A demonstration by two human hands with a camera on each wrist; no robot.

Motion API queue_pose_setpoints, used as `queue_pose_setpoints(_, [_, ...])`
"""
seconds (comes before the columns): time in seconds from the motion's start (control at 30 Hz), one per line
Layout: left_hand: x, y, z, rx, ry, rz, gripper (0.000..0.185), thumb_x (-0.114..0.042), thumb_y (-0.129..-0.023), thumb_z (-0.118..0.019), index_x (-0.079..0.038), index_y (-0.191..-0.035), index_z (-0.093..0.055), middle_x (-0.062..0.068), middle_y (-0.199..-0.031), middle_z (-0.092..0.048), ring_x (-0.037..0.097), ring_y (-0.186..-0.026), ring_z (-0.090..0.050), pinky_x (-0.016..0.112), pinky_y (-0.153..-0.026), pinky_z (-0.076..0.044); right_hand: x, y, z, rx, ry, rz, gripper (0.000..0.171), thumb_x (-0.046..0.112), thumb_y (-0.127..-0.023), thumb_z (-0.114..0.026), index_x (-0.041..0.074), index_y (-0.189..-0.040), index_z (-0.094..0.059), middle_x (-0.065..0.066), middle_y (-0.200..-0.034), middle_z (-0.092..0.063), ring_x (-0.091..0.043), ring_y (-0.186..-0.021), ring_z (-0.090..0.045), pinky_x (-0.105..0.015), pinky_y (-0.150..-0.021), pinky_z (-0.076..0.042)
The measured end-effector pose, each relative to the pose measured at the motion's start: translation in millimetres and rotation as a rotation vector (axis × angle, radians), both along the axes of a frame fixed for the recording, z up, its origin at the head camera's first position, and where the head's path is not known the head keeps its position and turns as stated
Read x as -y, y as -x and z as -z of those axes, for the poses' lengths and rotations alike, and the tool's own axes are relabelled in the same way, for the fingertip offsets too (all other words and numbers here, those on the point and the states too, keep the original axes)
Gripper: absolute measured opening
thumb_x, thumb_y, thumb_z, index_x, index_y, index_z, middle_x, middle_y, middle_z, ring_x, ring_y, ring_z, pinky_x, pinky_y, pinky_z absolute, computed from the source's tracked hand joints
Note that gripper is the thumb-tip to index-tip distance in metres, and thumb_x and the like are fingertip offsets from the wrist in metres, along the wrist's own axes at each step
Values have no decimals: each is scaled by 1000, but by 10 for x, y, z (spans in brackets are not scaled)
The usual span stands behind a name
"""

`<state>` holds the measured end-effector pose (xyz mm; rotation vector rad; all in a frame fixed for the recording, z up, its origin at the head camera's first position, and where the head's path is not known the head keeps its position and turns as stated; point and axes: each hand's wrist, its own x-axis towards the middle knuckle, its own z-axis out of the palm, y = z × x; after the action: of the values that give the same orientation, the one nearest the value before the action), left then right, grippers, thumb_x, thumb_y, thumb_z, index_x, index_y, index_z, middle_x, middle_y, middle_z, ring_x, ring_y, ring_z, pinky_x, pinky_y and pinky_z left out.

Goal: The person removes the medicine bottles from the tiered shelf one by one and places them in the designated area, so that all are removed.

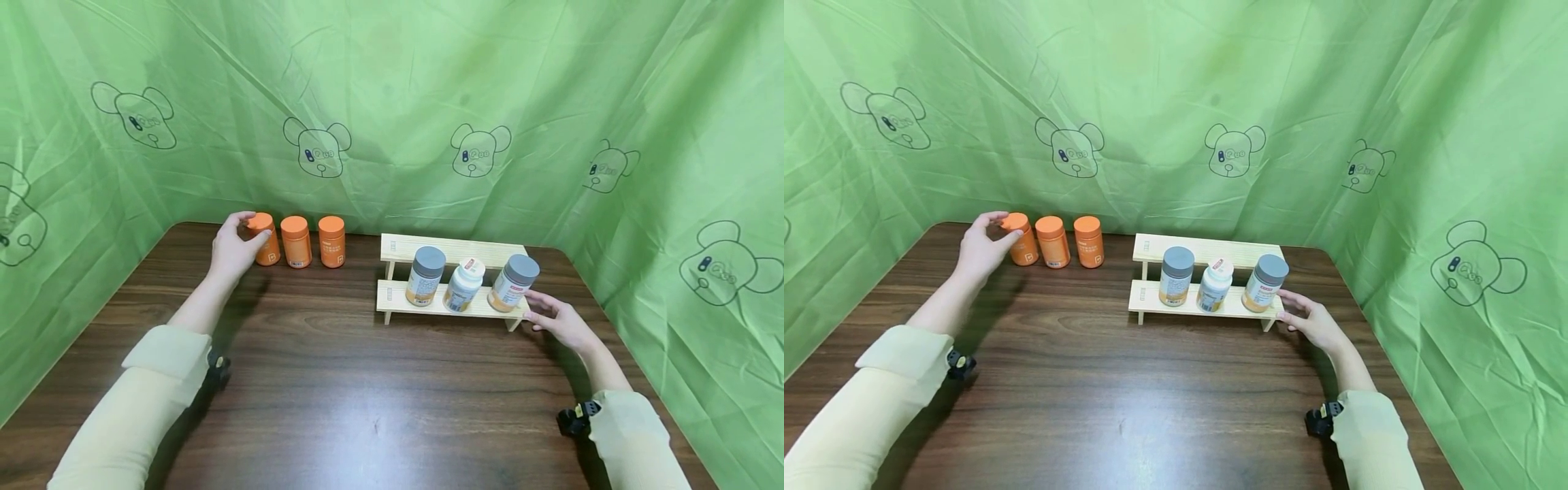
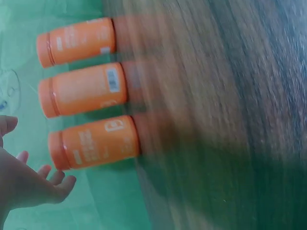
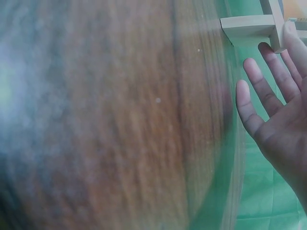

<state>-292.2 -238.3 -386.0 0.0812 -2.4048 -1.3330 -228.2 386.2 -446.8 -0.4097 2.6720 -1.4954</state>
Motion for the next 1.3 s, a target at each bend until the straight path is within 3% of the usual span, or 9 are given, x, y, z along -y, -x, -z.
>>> queue_pose_setpoints(0.1, [-64, -81, -60, 19, 7, 10, 53, -31, -89, -64, -9, -134, -47, 17, -133, -49, 33, -116, -47, 46, -92, -38, 6, 0, 5, 2, -4, 1, 55, 15, -92, -61, -6, -139, -39, 0, -123, -56, 5, -97, -57, -32, -70, -56])
queue_pose_setpoints(0.33, [-234, -240, -185, 35, 39, 49, 58, -39, -89, -62, -12, -136, -45, 14, -140, -45, 35, -128, -40, 54, -102, -34, 11, 9, 25, 9, -19, 4, 56, 16, -93, -60, -6, -139, -39, -27, -132, -48, 7, -98, -56, -32, -71, -57])
queue_pose_setpoints(0.67, [-502, -405, -297, 15, 63, 133, 65, -48, -88, -61, -13, -139, -42, 12, -146, -38, 33, -135, -32, 57, -107, -27, 6, 3, 27, -4, 1, -6, 55, 14, -93, -60, -6, -140, -38, -9, -128, -54, 4, -96, -59, -30, -70, -56])
queue_pose_setpoints(0.9, [-718, -503, -368, -11, 47, 185, 67, -50, -87, -61, -20, -142, -40, 6, -147, -38, 27, -138, -30, 56, -108, -26, 7, 0, 7, 10, -5, -1, 56, 16, -94, -59, -4, -141, -36, -28, -134, -46, 4, -95, -60, -30, -72, -56])
queue_pose_setpoints(1.3, [-1172, -668, -447, -50, -6, 304, 66, -47, -85, -65, -32, -143, -37, -2, -149, -36, 21, -139, -29, 52, -110, -28, -8, -7, 11, 11, 6, -7, 56, 14, -94, -58, -5, -141, -35, -34, -135, -41, 4, -95, -59, -31, -71, -56])
